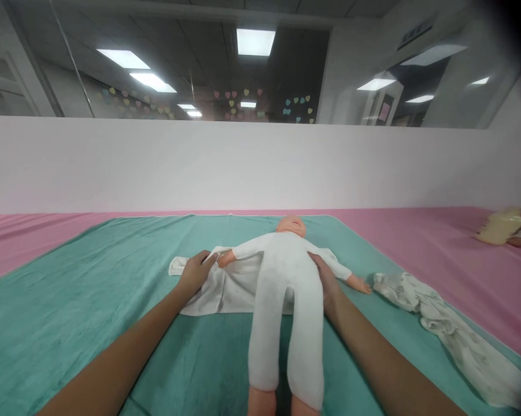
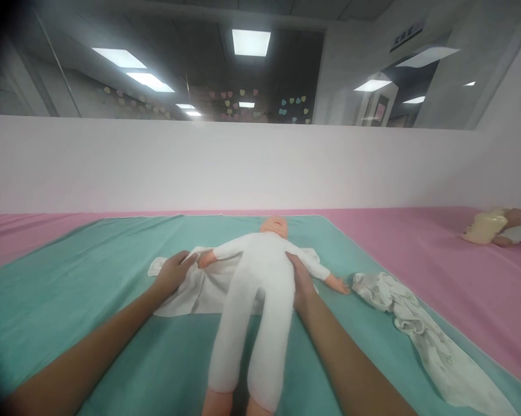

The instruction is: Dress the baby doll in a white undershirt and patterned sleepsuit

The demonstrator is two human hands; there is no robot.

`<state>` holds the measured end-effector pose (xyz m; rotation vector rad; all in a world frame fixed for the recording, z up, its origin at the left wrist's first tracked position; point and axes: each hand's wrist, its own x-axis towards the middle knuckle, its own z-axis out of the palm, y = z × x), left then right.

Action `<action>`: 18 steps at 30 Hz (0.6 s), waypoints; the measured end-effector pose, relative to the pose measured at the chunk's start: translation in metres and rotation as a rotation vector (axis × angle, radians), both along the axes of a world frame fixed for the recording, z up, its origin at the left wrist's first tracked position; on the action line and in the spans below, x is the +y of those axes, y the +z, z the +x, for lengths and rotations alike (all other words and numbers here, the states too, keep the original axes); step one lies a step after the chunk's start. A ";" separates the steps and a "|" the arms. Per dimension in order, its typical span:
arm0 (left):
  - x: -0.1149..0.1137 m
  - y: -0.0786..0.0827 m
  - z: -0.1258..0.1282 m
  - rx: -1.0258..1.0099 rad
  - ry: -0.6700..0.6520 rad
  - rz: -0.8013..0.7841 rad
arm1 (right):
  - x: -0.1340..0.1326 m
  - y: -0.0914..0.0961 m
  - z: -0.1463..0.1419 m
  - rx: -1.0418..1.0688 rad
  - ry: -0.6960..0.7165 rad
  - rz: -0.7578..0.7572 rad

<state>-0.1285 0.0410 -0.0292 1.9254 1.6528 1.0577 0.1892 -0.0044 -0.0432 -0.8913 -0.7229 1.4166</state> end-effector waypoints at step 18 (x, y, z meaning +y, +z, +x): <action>-0.035 0.034 0.033 -0.112 -0.179 -0.013 | -0.006 -0.018 -0.054 -0.031 0.315 0.010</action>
